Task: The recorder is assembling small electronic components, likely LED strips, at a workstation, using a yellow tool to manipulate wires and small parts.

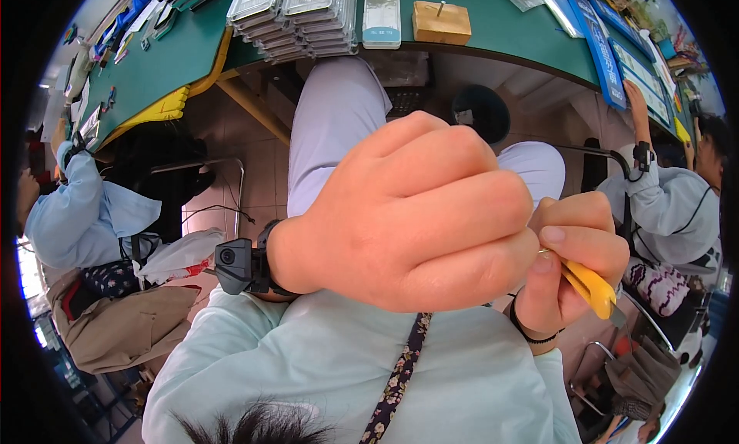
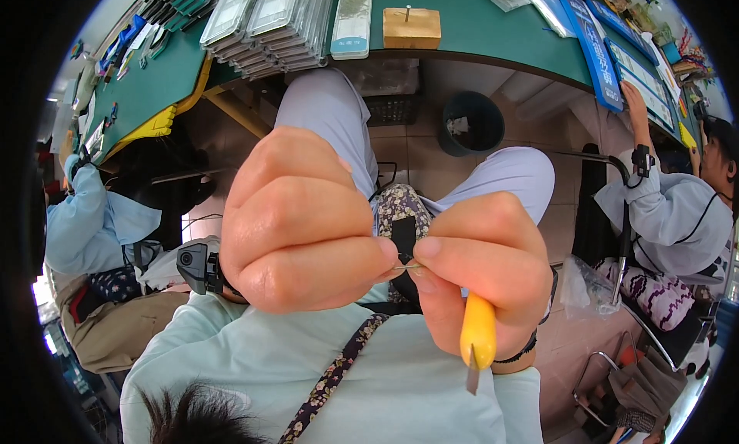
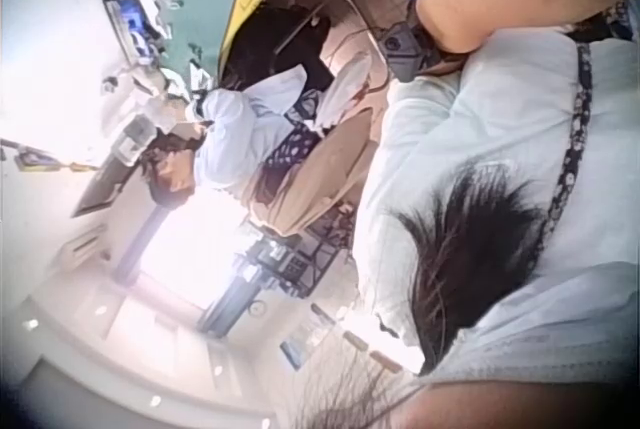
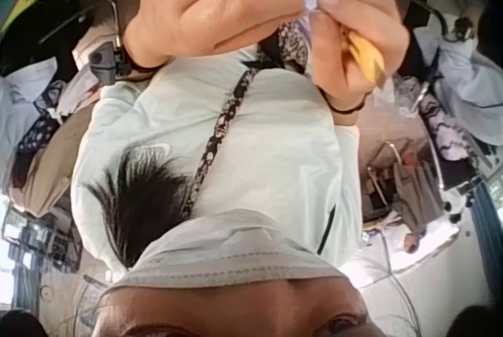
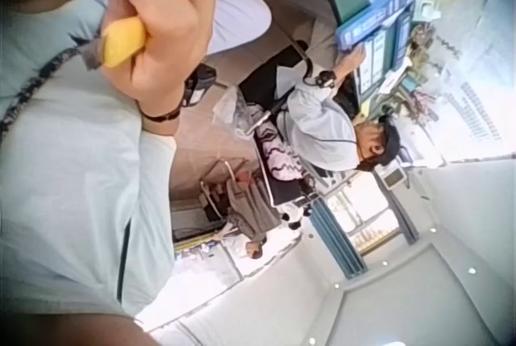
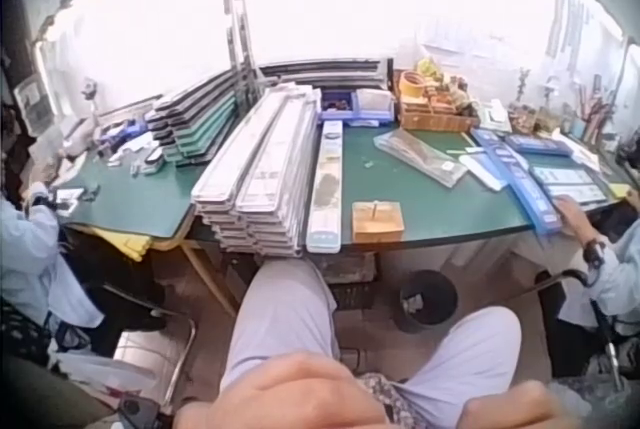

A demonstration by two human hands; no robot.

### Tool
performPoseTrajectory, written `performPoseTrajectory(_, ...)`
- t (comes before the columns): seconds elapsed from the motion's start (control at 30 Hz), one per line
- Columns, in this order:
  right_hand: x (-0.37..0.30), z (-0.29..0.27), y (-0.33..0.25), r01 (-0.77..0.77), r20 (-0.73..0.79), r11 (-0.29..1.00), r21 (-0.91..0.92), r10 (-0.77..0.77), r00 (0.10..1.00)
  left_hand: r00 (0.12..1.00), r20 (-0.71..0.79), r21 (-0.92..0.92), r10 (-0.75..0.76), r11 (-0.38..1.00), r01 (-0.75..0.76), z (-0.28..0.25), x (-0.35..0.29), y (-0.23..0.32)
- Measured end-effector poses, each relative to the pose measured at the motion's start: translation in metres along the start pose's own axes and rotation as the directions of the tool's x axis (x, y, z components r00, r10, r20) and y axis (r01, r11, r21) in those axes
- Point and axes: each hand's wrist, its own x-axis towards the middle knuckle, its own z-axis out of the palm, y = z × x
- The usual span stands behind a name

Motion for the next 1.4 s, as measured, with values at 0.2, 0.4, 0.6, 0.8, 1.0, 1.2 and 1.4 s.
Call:
performPoseTrajectory(0.2, -0.001, -0.001, 0.004, 0.019, -0.002, 1.000, -0.005, -0.019, 1.000, 0.998, 0.059, -0.027, -0.026, 0.999, 0.028, -0.001, -0.001, 0.001)
performPoseTrajectory(0.4, -0.004, 0.002, 0.005, -0.023, -0.033, 0.999, 0.028, 0.024, 0.999, 1.000, 0.027, 0.025, 0.010, 1.000, -0.011, 0.000, -0.004, 0.002)
performPoseTrajectory(0.6, -0.006, 0.002, 0.006, -0.044, -0.042, 0.994, 0.101, 0.048, 0.998, 0.993, 0.104, 0.067, 0.060, 0.995, -0.068, -0.007, -0.002, 0.002)
performPoseTrajectory(0.8, -0.007, 0.001, 0.004, -0.085, -0.023, 0.983, 0.162, 0.089, 0.996, 0.995, 0.102, 0.158, 0.023, 0.987, -0.039, -0.006, -0.004, 0.011)
performPoseTrajectory(1.0, -0.009, 0.002, 0.004, -0.046, -0.044, 0.992, 0.114, 0.051, 0.998, 0.995, 0.095, 0.215, 0.044, 0.975, -0.063, -0.005, -0.005, 0.013)
performPoseTrajectory(1.2, -0.008, 0.003, 0.006, -0.026, -0.028, 0.987, 0.156, 0.031, 0.999, 0.993, 0.113, 0.214, 0.029, 0.975, -0.053, -0.008, -0.006, 0.014)
performPoseTrajectory(1.4, -0.011, 0.002, 0.011, -0.017, -0.027, 0.980, 0.198, 0.023, 0.999, 0.995, 0.096, 0.224, 0.035, 0.973, -0.055, -0.007, -0.005, 0.015)
